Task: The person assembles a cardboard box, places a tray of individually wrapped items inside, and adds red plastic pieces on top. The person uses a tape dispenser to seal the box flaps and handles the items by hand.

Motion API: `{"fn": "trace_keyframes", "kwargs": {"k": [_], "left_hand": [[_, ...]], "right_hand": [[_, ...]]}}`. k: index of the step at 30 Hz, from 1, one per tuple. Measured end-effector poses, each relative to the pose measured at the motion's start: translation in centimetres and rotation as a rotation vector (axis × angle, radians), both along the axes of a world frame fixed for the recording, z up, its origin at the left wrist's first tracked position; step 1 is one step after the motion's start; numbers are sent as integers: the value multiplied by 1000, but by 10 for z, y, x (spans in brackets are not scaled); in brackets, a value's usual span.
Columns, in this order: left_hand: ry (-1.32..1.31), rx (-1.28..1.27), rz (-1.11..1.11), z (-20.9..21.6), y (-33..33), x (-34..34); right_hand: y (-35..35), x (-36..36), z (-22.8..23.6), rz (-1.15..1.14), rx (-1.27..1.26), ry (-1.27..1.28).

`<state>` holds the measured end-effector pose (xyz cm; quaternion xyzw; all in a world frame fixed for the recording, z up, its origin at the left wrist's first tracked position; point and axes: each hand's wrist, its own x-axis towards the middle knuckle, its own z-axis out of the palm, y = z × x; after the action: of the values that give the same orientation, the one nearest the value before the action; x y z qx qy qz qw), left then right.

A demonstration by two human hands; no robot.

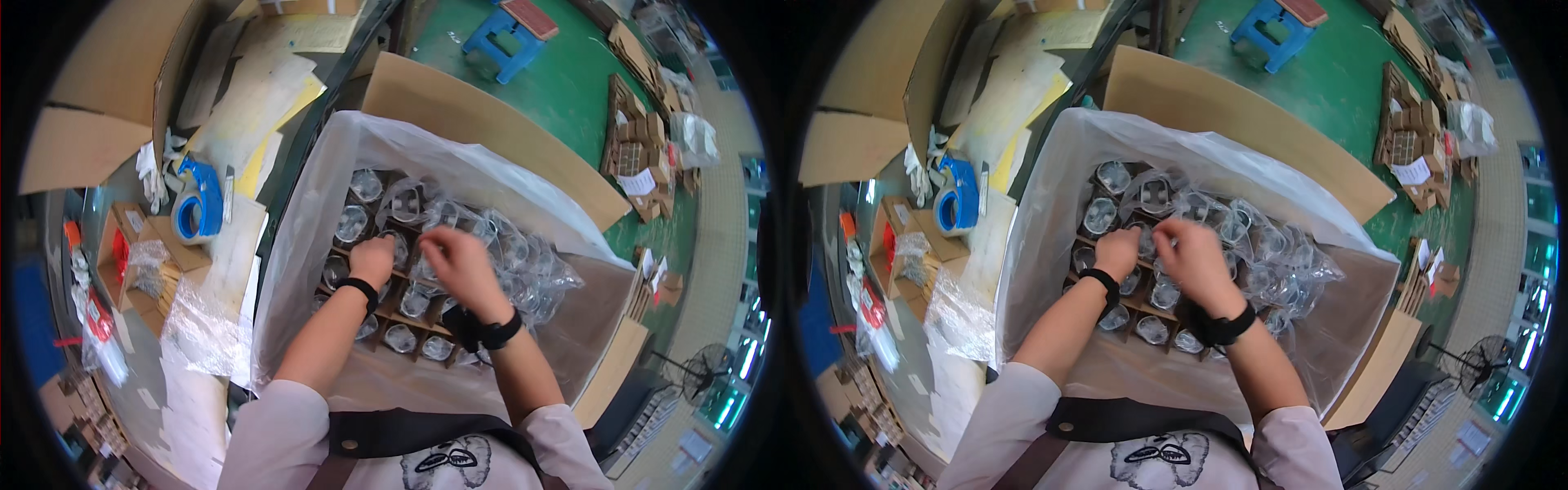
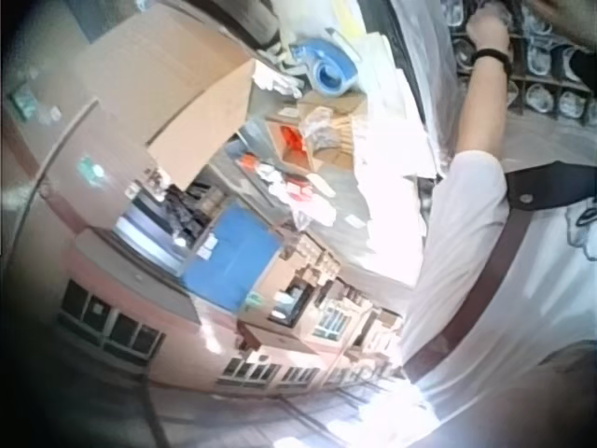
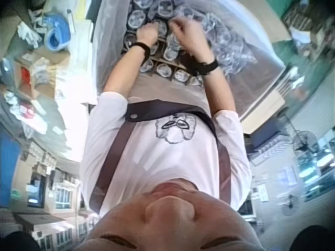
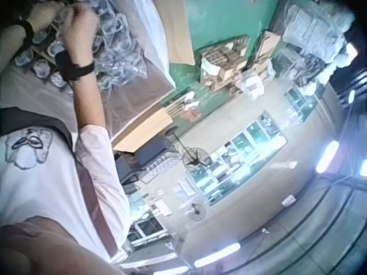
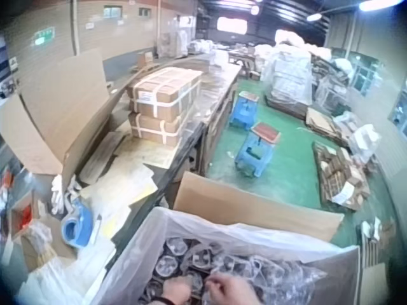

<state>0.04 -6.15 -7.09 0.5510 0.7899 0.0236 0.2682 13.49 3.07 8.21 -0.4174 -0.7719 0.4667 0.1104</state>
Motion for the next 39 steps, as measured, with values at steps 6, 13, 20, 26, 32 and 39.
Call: {"fn": "trace_keyframes", "kwargs": {"k": [6,13,20,26,32,39], "left_hand": [[-181,206,154,42,-30,-17],[-146,57,158,53,-31,-27],[-67,-7,-18,46,-15,-9],[-369,6,330,46,-7,-35],[-426,242,554,34,-16,-55],[-22,-188,349,24,21,-49]], "right_hand": [[-37,-25,-98,177,265,-352],[-37,-15,-89,262,250,-473],[-28,9,-52,245,147,-299],[-28,-32,-96,187,438,-503],[-17,-4,-87,66,378,-575],[7,22,-13,-145,305,-240]]}}
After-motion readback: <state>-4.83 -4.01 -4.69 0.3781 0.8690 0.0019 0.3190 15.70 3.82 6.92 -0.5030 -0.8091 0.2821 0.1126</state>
